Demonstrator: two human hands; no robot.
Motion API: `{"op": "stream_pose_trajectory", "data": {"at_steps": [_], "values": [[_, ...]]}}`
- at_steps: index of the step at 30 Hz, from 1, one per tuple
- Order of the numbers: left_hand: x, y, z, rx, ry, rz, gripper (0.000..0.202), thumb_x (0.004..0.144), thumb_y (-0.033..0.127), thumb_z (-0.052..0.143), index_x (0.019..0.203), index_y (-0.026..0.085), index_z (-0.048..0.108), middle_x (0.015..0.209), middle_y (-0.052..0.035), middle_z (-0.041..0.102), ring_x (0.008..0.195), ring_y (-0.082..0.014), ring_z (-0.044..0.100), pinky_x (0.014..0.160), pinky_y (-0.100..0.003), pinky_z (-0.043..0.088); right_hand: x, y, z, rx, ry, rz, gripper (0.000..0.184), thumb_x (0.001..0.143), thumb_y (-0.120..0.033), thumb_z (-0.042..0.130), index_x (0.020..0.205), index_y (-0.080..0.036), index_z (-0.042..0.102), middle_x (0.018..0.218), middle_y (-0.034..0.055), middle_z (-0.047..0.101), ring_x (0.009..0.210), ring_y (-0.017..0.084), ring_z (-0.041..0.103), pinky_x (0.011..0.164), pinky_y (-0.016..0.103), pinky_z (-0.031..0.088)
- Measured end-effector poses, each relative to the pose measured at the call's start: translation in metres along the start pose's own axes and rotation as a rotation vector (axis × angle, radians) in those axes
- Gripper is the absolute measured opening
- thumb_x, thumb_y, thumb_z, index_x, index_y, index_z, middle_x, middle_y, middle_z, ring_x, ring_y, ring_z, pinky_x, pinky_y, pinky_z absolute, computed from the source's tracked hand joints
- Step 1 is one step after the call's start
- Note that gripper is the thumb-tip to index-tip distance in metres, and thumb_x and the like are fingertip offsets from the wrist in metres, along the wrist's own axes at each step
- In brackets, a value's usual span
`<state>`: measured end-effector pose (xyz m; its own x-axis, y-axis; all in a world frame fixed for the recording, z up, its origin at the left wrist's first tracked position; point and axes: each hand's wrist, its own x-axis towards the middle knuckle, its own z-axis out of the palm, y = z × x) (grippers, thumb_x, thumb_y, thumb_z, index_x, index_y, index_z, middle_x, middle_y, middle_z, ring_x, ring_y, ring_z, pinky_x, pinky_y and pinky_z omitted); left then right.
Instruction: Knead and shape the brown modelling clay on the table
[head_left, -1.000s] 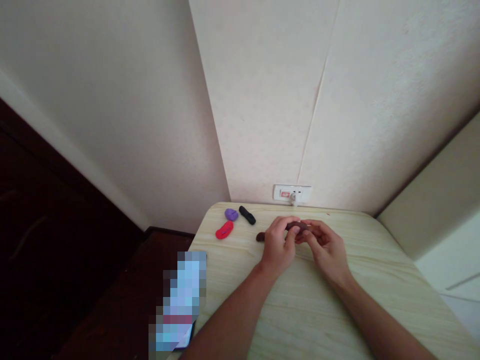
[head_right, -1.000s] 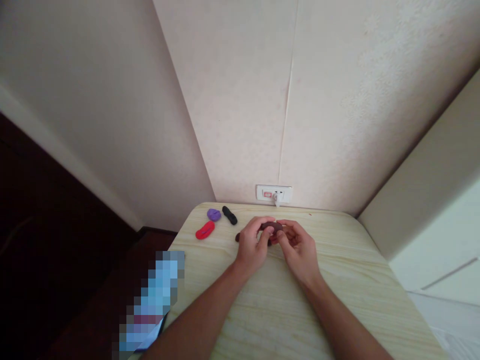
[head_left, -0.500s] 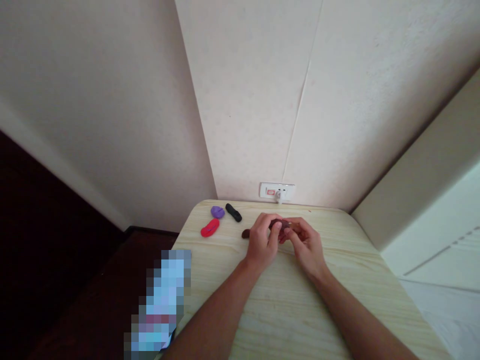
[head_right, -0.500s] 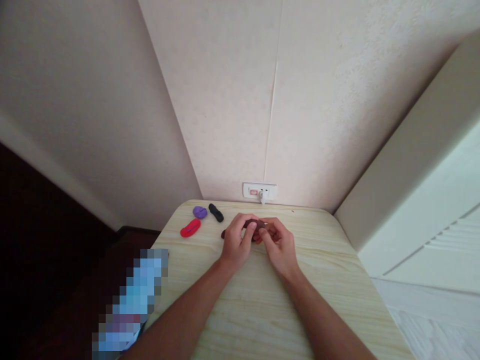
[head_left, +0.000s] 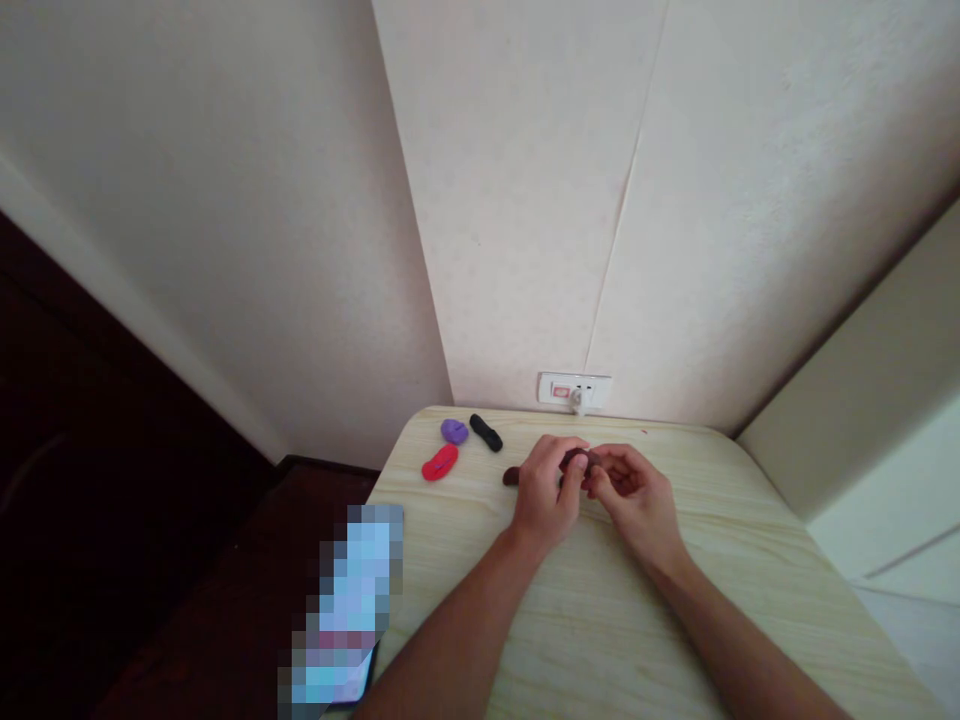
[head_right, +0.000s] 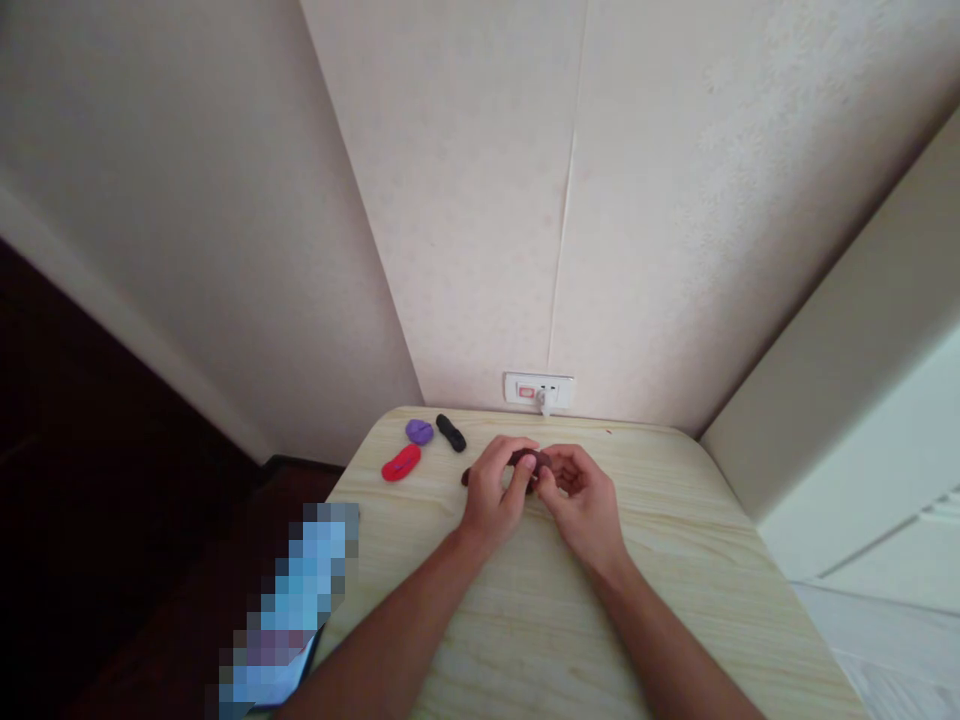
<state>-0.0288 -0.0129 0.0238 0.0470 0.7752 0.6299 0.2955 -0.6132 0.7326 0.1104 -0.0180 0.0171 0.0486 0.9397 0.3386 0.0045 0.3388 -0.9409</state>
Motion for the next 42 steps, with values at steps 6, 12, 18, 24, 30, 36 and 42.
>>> {"op": "stream_pose_trajectory", "data": {"at_steps": [6,12,18,24,30,36,42], "values": [[0.000,0.001,0.001,-0.011,0.023,-0.009,0.023,0.104,0.029,0.050,0.105,0.019,0.070,0.099,-0.0077,0.071,0.095,-0.0204,0.066,0.086,-0.034,0.053,-0.002,0.005,-0.003,-0.038,-0.029,-0.049,0.030,0.084,-0.042,0.079,0.106,-0.024,0.069,0.088,0.0046,0.075,0.073,0.019,0.071,0.066,0.031,0.061],[-0.001,-0.003,0.000,-0.046,0.093,-0.079,0.022,0.103,0.031,0.051,0.103,0.019,0.070,0.098,-0.0069,0.072,0.094,-0.0197,0.067,0.084,-0.032,0.053,-0.005,0.007,-0.002,-0.122,-0.049,-0.064,0.031,0.088,-0.040,0.078,0.114,-0.026,0.071,0.096,0.0058,0.076,0.077,0.020,0.071,0.068,0.032,0.060],[-0.004,-0.003,-0.004,-0.132,0.030,-0.112,0.027,0.101,0.039,0.055,0.113,0.018,0.068,0.107,-0.0097,0.072,0.099,-0.0222,0.069,0.084,-0.033,0.056,-0.005,-0.001,0.002,-0.099,-0.030,-0.035,0.028,0.094,-0.045,0.070,0.111,-0.023,0.070,0.081,0.0025,0.074,0.062,0.016,0.065,0.060,0.029,0.056],[-0.004,-0.005,-0.002,-0.116,0.043,-0.174,0.035,0.101,0.047,0.053,0.112,0.017,0.067,0.102,-0.0101,0.074,0.093,-0.0222,0.070,0.079,-0.032,0.055,-0.003,-0.001,0.005,-0.074,0.001,-0.069,0.037,0.095,-0.045,0.070,0.122,-0.021,0.068,0.085,0.0038,0.074,0.065,0.016,0.067,0.059,0.028,0.058],[-0.004,-0.010,-0.001,-0.090,0.070,-0.214,0.039,0.102,0.052,0.049,0.101,0.017,0.066,0.079,-0.0043,0.068,0.068,-0.0175,0.062,0.066,-0.027,0.048,-0.003,0.006,0.004,-0.139,-0.037,-0.178,0.028,0.097,-0.040,0.068,0.118,-0.022,0.073,0.097,0.0087,0.074,0.076,0.018,0.070,0.063,0.029,0.060],[-0.006,-0.012,-0.001,-0.152,0.076,-0.263,0.040,0.103,0.052,0.045,0.092,0.018,0.063,0.062,0.0019,0.056,0.057,-0.0148,0.053,0.058,-0.025,0.040,-0.007,0.003,0.006,-0.157,-0.051,-0.218,0.025,0.096,-0.035,0.069,0.118,-0.023,0.073,0.095,0.0074,0.073,0.076,0.018,0.069,0.069,0.030,0.061],[-0.007,-0.011,-0.002,-0.218,0.140,-0.298,0.049,0.101,0.056,0.046,0.069,0.020,0.052,0.057,0.0031,0.048,0.053,-0.0131,0.043,0.053,-0.026,0.032,-0.010,-0.009,0.009,-0.226,-0.144,-0.363,0.036,0.096,-0.030,0.070,0.131,-0.027,0.069,0.100,0.0069,0.072,0.078,0.017,0.067,0.069,0.029,0.059]]}}
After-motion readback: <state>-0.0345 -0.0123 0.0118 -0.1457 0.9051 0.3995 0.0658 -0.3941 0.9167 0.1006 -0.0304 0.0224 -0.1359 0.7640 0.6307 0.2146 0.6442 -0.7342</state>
